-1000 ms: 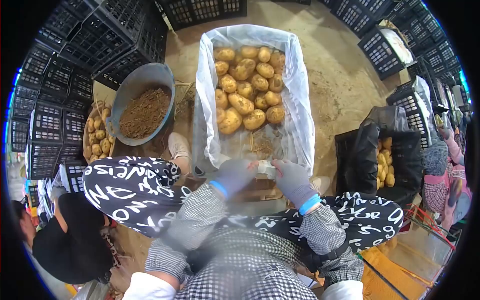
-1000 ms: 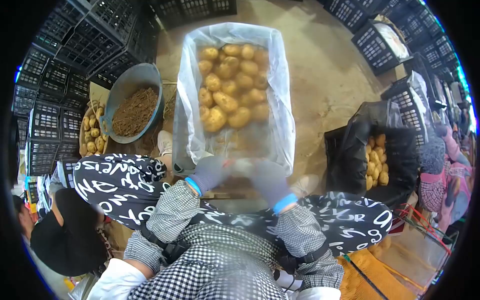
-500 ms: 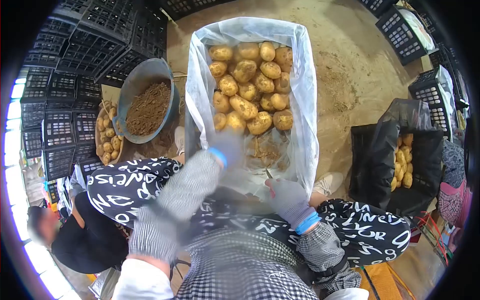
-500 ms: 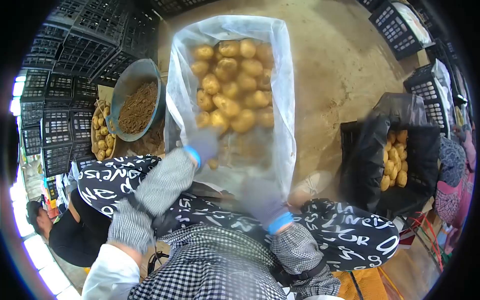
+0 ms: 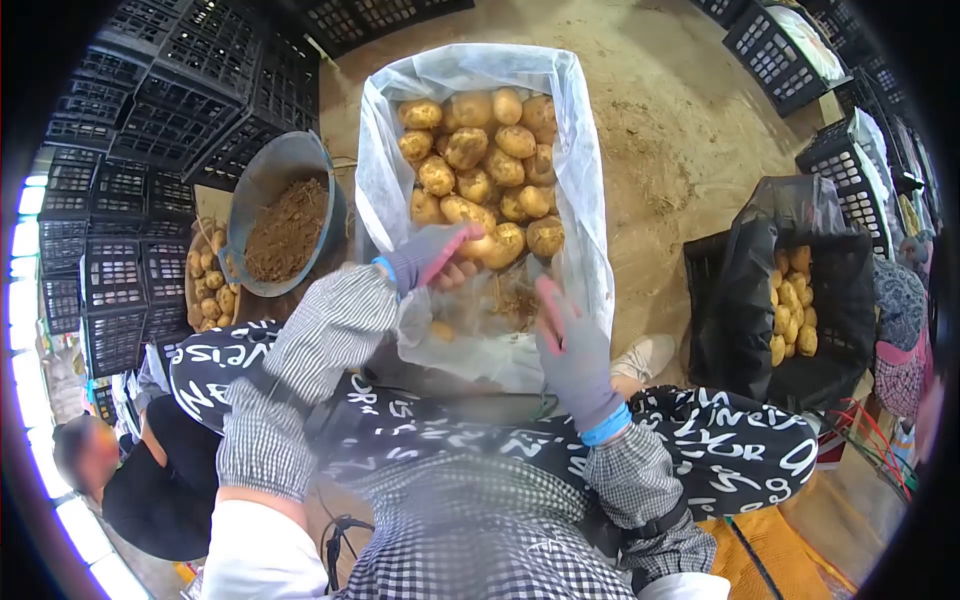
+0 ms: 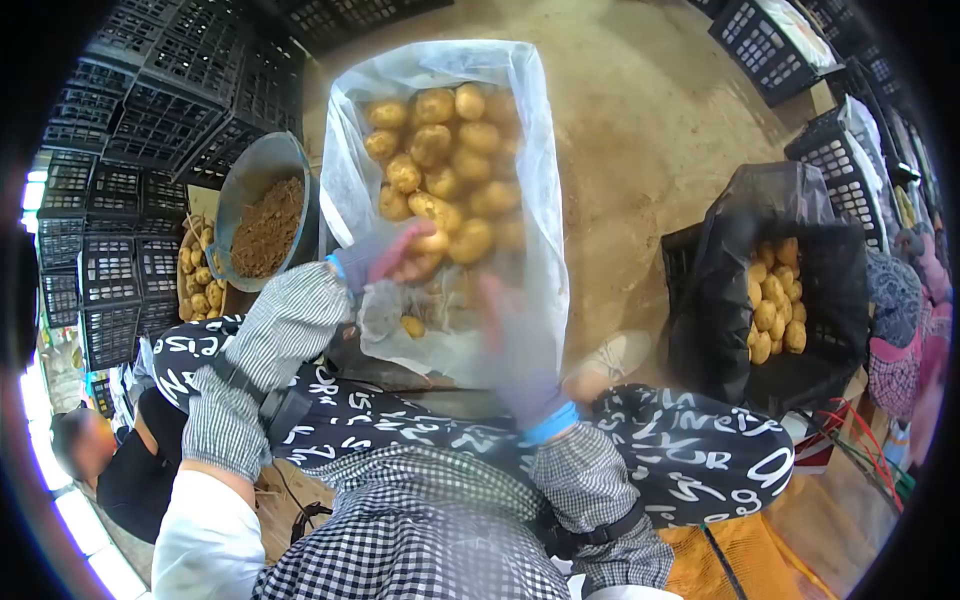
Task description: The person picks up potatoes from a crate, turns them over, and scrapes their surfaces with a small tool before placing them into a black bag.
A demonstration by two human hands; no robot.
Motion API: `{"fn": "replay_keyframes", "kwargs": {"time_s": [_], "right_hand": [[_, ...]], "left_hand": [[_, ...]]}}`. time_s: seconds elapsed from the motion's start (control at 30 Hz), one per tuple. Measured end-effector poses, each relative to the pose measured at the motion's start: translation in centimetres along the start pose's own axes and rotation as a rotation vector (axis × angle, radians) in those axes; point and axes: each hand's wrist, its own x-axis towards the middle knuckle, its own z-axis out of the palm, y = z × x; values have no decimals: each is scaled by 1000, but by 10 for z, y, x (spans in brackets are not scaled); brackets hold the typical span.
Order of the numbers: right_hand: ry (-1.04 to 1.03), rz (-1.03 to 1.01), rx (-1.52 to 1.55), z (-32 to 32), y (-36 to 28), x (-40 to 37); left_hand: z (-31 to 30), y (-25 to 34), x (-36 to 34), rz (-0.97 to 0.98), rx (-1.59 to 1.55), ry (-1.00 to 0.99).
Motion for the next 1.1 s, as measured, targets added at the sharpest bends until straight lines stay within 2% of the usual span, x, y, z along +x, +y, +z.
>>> {"fn": "replay_keyframes", "kwargs": {"time_s": [0.07, 0.13, 0.17, 0.27, 0.37, 0.4, 0.5, 0.6, 0.7, 0.8, 0.87, 0.9, 0.93, 1.0, 1.1], "right_hand": [[-1, 62, 87, -2, -5, 6], [-122, 112, 217, -5, -7, 7], [-182, 134, 283, -6, -8, 8], [-271, 507, 911, -14, -20, 8], [-306, 565, 1059, -8, -21, 2], [-323, 592, 1061, -8, -22, 2], [-374, 640, 1063, -5, -25, -1], [-407, 636, 1072, -1, -21, -6], [-354, 640, 1117, -2, -29, -5], [-217, 612, 1098, -5, -39, 5], [-184, 635, 1007, -18, -42, 14], [-168, 535, 995, -22, -39, 17], [-126, 548, 1041, -25, -38, 19], [-66, 563, 1113, -31, -42, 21], [-51, 542, 1217, -43, -47, 31]], "left_hand": [[24, -2, -34, 58, -214, -230], [52, 0, -72, 161, -322, -336], [66, 7, -91, 237, -320, -324], [89, -8, -101, 442, -171, -134], [96, -31, -92, 631, 61, 149], [95, -37, -88, 689, 137, 249], [86, -52, -76, 715, 348, 304], [77, -70, -56, 901, 394, 295], [72, -43, -84, 515, 195, 237], [64, -40, -76, 828, 5, 70], [62, -27, -73, 805, -74, 21], [57, -17, -67, 802, -109, -2], [46, -15, -47, 766, 128, 44], [26, -47, 18, 667, 593, 132], [16, -121, 74, 408, 1278, 34]]}}
